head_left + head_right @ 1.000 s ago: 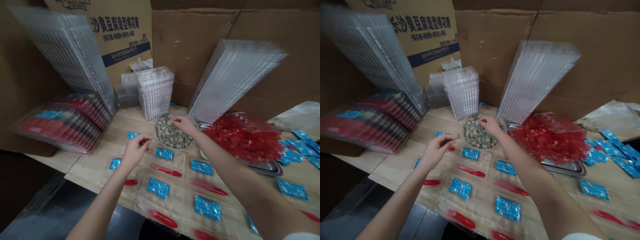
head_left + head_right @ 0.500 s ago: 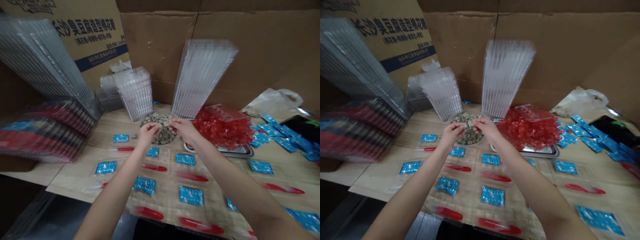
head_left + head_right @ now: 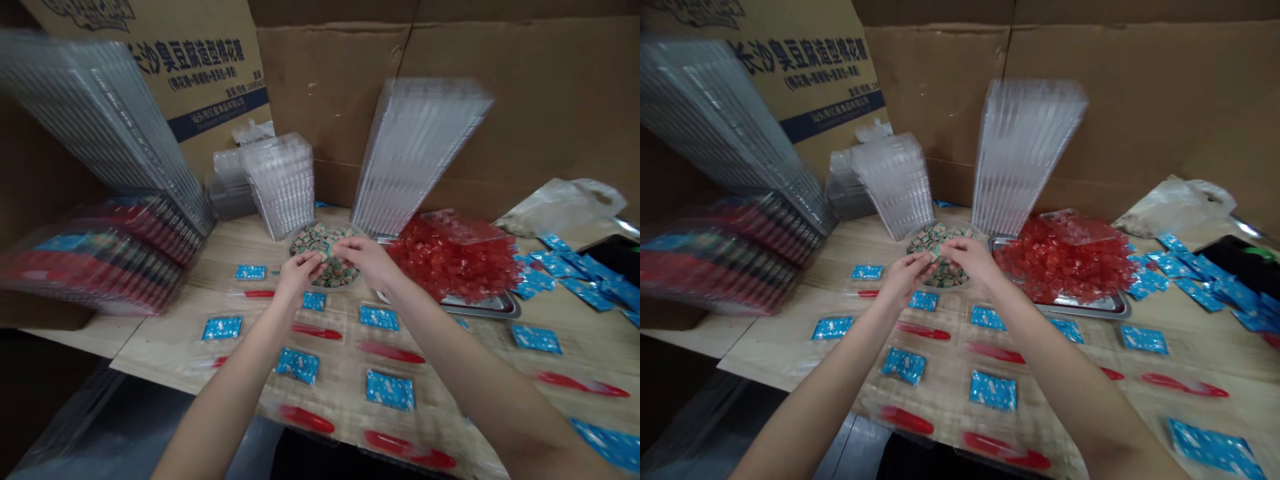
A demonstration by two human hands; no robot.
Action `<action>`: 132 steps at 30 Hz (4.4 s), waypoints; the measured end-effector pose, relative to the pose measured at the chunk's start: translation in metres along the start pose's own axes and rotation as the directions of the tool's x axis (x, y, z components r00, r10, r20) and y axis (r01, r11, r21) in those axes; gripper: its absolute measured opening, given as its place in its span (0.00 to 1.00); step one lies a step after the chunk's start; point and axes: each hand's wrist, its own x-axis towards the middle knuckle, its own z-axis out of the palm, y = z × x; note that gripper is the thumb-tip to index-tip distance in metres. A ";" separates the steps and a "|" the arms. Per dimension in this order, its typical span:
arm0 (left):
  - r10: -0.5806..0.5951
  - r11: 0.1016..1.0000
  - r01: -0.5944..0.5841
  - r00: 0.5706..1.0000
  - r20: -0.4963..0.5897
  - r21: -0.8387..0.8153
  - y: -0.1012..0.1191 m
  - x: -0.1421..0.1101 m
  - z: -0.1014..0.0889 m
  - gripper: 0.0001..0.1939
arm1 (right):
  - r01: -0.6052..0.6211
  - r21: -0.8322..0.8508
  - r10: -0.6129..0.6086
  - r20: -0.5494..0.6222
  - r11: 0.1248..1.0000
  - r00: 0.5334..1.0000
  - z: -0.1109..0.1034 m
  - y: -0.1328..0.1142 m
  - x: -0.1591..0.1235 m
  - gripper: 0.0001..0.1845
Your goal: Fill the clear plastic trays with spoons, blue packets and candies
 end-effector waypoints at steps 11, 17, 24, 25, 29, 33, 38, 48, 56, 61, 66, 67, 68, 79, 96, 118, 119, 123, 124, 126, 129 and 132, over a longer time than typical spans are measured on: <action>-0.057 0.996 0.053 0.997 0.056 0.070 0.016 -0.010 -0.036 0.11 | 0.080 -0.352 0.010 0.246 0.932 0.969 0.018 0.014 0.018 0.08; 0.075 0.994 -0.068 0.994 -0.079 0.084 0.017 0.003 -0.054 0.13 | 0.303 -0.725 -0.198 0.229 0.618 0.953 0.039 0.012 0.084 0.10; 0.068 0.995 -0.060 0.993 -0.096 0.079 0.016 0.005 -0.059 0.15 | 0.316 -0.712 -0.186 0.257 0.627 0.948 0.053 0.011 0.110 0.09; 0.073 0.995 -0.067 0.992 -0.102 0.069 0.016 0.005 -0.059 0.16 | 0.299 -0.699 -0.186 0.235 0.650 0.954 0.048 0.010 0.107 0.10; 0.103 0.995 -0.101 0.988 -0.112 0.024 0.018 0.011 -0.050 0.16 | 0.237 -0.570 -0.141 0.207 0.787 0.968 0.028 0.005 0.077 0.15; 0.047 0.998 -0.049 0.997 -0.066 -0.028 0.014 0.012 -0.032 0.09 | -0.054 -0.061 0.067 0.231 0.997 0.971 0.020 0.001 0.036 0.11; -0.046 0.996 0.045 0.999 -0.008 -0.075 0.009 -0.008 -0.022 0.07 | -0.126 -0.010 0.126 0.090 0.992 0.988 0.025 -0.006 0.003 0.07; 0.018 0.991 -0.023 0.999 -0.046 -0.129 0.004 -0.041 -0.018 0.10 | -0.283 0.222 0.243 0.192 0.933 0.951 0.026 -0.015 -0.025 0.07; 0.013 0.981 -0.038 0.992 -0.128 -0.191 -0.006 -0.044 -0.015 0.07 | -0.104 -0.025 0.102 -0.057 0.994 0.993 0.043 -0.013 -0.034 0.04; 0.035 0.989 -0.048 0.995 -0.098 -0.140 0.002 -0.061 -0.030 0.06 | 0.020 -0.206 -0.036 -0.074 0.978 0.997 0.059 -0.007 -0.038 0.02; 0.064 0.998 -0.063 0.991 -0.122 0.010 0.017 -0.081 -0.074 0.10 | -0.246 0.087 0.215 0.266 0.965 0.940 0.090 -0.021 -0.042 0.06; 0.074 0.997 -0.068 0.988 -0.133 0.046 0.021 -0.084 -0.083 0.10 | -0.264 0.087 0.224 0.318 0.961 0.921 0.098 -0.024 -0.042 0.05; 0.085 0.994 -0.073 0.986 -0.143 0.083 0.025 -0.088 -0.091 0.10 | -0.258 0.080 0.216 0.347 0.963 0.913 0.106 -0.027 -0.041 0.04; 0.387 0.683 -0.164 0.908 -0.162 0.712 0.034 -0.107 -0.182 0.09 | 0.187 -0.588 0.240 0.571 0.787 0.785 0.153 -0.033 -0.016 0.09; 0.433 0.253 -0.169 0.900 0.044 0.953 0.020 -0.107 -0.200 0.09 | 0.663 -0.696 0.151 0.712 0.276 0.686 0.181 -0.023 -0.013 0.11; 0.370 0.080 -0.153 0.922 0.113 0.985 0.023 -0.108 -0.185 0.08 | 0.622 -0.718 -0.041 0.644 0.313 0.764 0.163 -0.004 -0.047 0.11; 0.370 0.079 -0.151 0.922 0.112 0.985 0.022 -0.107 -0.185 0.08 | 0.625 -0.716 -0.037 0.648 0.311 0.761 0.164 -0.003 -0.047 0.10; 0.373 0.073 -0.154 0.920 0.116 0.985 0.022 -0.110 -0.183 0.07 | 0.615 -0.712 -0.040 0.642 0.339 0.765 0.159 -0.004 -0.048 0.09; 0.380 0.069 -0.155 0.917 0.118 0.986 0.023 -0.112 -0.182 0.07 | 0.593 -0.715 -0.048 0.623 0.371 0.781 0.155 -0.005 -0.047 0.09; 0.403 0.056 -0.159 0.907 0.123 0.986 0.024 -0.115 -0.179 0.07 | 0.532 -0.711 -0.068 0.569 0.460 0.819 0.143 -0.010 -0.045 0.08; 0.422 -0.020 -0.235 0.879 0.222 0.972 0.025 -0.117 -0.170 0.07 | 0.480 -0.680 -0.106 0.515 0.554 0.851 0.119 -0.015 -0.044 0.04; 0.340 -0.146 -0.330 0.868 0.361 0.932 0.024 -0.112 -0.162 0.10 | 0.466 -0.657 -0.131 0.492 0.593 0.861 0.097 -0.014 -0.048 0.03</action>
